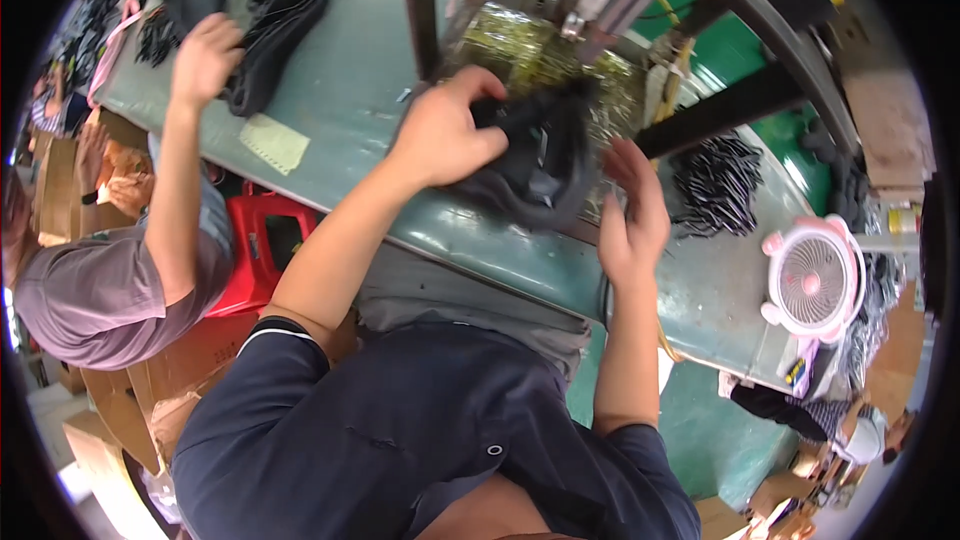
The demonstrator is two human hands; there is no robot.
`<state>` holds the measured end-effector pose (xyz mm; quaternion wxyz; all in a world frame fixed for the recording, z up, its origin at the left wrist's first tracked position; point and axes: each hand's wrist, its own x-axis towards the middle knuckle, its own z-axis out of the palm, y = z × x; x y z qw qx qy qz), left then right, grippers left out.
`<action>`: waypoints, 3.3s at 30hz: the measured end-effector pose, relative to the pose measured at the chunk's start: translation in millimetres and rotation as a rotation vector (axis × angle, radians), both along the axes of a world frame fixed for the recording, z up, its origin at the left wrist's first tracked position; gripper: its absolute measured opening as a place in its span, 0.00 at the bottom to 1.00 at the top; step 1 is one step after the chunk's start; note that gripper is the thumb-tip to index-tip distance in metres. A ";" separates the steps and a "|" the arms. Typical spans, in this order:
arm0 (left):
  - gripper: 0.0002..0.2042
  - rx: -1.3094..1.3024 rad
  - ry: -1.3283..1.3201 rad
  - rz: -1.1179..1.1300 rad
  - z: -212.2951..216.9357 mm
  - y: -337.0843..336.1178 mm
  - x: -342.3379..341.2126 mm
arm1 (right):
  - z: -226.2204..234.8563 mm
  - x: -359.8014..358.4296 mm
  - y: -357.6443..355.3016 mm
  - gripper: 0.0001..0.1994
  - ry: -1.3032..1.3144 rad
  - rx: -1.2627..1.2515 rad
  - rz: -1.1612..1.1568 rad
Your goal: Fitting metal support rails into bicycle seat bases using a press machine.
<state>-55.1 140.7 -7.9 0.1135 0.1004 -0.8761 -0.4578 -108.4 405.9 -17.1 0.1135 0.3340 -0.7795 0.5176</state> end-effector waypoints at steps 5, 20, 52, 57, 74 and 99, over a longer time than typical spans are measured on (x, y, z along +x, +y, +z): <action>0.18 0.876 -0.205 -0.576 28.9 40.2 38.6 | -77.0 25.9 63.8 0.24 -0.024 -0.115 -0.147; 0.09 -0.199 0.380 0.284 -20.4 -47.1 71.0 | 36.3 -177.2 139.6 0.28 -0.387 -0.676 -0.245; 0.10 -0.605 0.291 0.379 -39.7 -117.8 158.1 | -5.9 58.8 -10.7 0.14 -0.092 0.015 0.174; 0.07 -0.624 0.469 0.261 -10.6 -29.6 158.9 | 23.0 84.6 -28.3 0.19 0.048 0.072 0.173; 0.11 -0.511 0.639 -0.048 -42.9 19.5 -59.8 | -32.2 -54.0 -82.0 0.15 0.330 0.142 -0.460; 0.23 0.642 -0.067 -0.495 21.8 37.4 30.4 | -80.3 -16.3 59.7 0.25 0.141 0.211 -0.187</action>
